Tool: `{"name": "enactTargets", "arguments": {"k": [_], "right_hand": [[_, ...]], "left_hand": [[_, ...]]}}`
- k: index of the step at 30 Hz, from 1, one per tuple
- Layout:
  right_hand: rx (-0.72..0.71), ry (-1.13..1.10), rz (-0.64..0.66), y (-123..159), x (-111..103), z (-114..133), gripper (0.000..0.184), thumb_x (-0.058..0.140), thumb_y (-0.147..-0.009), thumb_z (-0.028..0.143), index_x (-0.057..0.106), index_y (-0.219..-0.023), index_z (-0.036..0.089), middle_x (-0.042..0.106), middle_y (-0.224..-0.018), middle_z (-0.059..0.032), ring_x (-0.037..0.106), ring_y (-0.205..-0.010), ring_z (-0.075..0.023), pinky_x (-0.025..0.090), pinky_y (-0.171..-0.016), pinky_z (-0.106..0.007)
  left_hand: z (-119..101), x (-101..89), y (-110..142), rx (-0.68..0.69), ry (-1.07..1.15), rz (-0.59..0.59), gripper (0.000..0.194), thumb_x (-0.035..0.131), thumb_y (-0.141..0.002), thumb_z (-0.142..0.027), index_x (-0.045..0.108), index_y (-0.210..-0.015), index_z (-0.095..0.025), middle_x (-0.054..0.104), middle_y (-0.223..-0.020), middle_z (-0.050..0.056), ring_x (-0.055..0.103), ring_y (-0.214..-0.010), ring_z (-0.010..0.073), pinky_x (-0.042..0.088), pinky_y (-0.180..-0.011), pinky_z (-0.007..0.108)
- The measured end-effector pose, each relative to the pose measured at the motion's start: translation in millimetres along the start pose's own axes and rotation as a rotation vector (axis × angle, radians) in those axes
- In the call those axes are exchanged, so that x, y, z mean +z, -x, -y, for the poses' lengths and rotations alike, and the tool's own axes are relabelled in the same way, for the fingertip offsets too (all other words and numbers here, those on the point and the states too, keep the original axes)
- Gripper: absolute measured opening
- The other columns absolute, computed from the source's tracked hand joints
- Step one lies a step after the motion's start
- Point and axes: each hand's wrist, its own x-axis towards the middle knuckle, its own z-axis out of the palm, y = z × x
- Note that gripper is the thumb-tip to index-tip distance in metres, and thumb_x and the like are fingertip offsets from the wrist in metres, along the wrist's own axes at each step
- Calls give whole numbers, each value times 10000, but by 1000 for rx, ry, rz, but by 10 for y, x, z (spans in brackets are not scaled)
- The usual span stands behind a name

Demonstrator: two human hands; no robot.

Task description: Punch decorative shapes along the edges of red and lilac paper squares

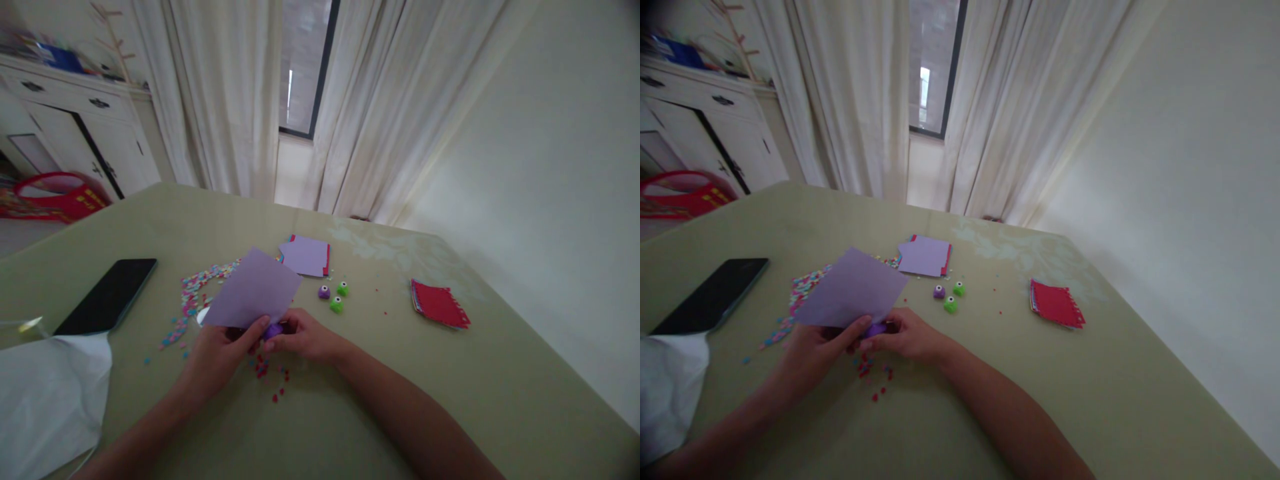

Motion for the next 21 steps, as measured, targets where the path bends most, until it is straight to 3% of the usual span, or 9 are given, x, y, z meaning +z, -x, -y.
{"name": "enactTargets", "arguments": {"k": [7, 11, 16, 21], "right_hand": [[-10, -7, -26, -22, -35, -77, 383, 924, -672, 447, 734, -875, 183, 687, -824, 13, 616, -778, -156, 490, -823, -293], [-54, -16, -68, -24, -21, -99, 384, 949, -626, 400, 724, -845, 179, 683, -830, 13, 590, -760, -150, 480, -795, -286], [-61, 11, -116, -11, -10, -150, 459, 978, -584, 378, 729, -916, 183, 655, -824, 20, 553, -729, -137, 442, -712, -261], [-80, 55, -155, 14, -37, -174, 425, 973, -619, 352, 756, -938, 174, 631, -797, 25, 525, -703, -122, 406, -684, -256]], "left_hand": [[124, 11, -3, -29, -19, 16, 338, 750, -818, -530, 731, -753, -199, 771, -699, 36, 707, -646, 235, 555, -604, 303], [137, 37, -1, -42, 28, 66, 345, 727, -843, -529, 769, -856, -186, 825, -829, 70, 761, -757, 267, 588, -682, 326], [46, 19, 4, -36, -7, 31, 420, 700, -839, -550, 683, -609, -199, 720, -562, 39, 674, -535, 219, 494, -512, 284], [-66, -78, -20, -61, 36, -63, 492, 688, -831, -584, 636, -514, -211, 660, -500, 19, 603, -484, 177, 441, -493, 262]]}}
